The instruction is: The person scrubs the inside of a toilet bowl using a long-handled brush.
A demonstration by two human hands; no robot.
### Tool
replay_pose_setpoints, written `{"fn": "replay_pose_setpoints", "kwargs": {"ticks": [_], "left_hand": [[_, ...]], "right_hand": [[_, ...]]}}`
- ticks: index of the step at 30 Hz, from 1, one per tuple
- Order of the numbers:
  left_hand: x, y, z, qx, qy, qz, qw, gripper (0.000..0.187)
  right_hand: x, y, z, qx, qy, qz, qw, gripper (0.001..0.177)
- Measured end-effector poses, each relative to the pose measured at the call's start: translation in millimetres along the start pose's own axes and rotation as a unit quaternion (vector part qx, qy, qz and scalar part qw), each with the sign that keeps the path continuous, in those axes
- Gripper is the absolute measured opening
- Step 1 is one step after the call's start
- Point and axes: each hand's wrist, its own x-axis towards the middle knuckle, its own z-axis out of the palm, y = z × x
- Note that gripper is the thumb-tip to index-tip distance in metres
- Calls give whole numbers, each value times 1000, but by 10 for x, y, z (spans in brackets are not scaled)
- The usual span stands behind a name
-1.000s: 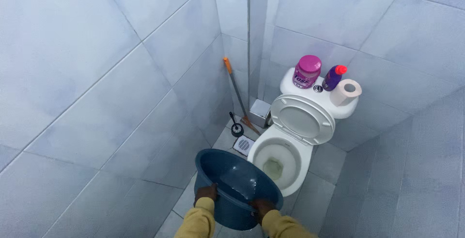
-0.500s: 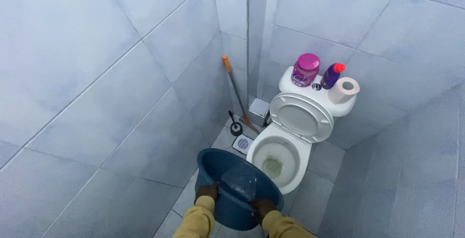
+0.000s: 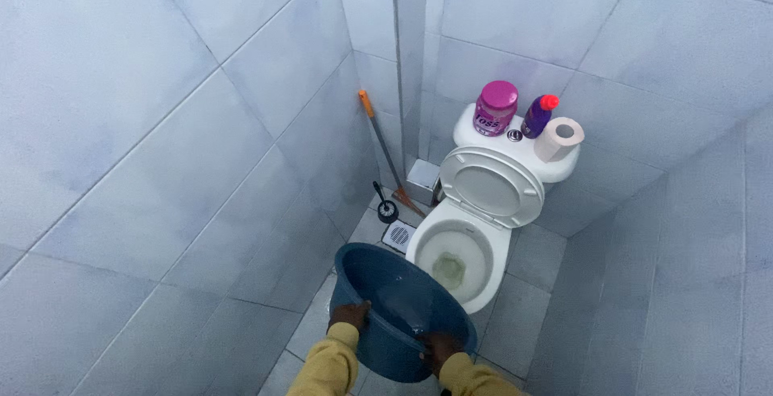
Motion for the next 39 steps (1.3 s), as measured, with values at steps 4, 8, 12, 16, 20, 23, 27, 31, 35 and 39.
{"fn": "replay_pose_setpoints", "kwargs": {"ticks": [4, 8, 12, 16, 20, 23, 27, 31, 35, 39], "left_hand": [[-370, 72, -125, -59, 21, 4, 998, 40], [-552, 91, -135, -93, 71, -24, 993, 35], [-603, 64, -115, -130, 104, -40, 985, 24], [-698, 21, -150, -155, 116, -2, 981, 28], [-787, -57, -163, -186, 115, 24, 976, 26], [-824, -70, -132, -172, 102, 11, 980, 31], [-906, -148, -78, -197, 92, 23, 976, 32], [-921, -206, -24, -165, 99, 27, 981, 33], [-800, -237, 60, -124, 93, 13, 988, 34], [-696, -359, 169, -122, 102, 25, 987, 31]], "right_hand": [[-159, -151, -47, -40, 0, 10, 999, 40], [-339, -327, 7, 32, 21, 26, 999, 35], [-440, -508, 14, 11, -38, 48, 998, 30], [-477, -335, 232, 122, 38, -11, 992, 34], [-364, -219, 343, 107, 5, -4, 994, 41], [-424, -302, 325, 80, -2, 19, 997, 22], [-519, -392, 267, -86, -40, 38, 995, 37], [-599, -212, 412, -23, 29, -74, 997, 46], [-504, -86, 388, -63, -25, -25, 997, 38], [-395, 36, 407, 276, 16, 69, 958, 43]]}}
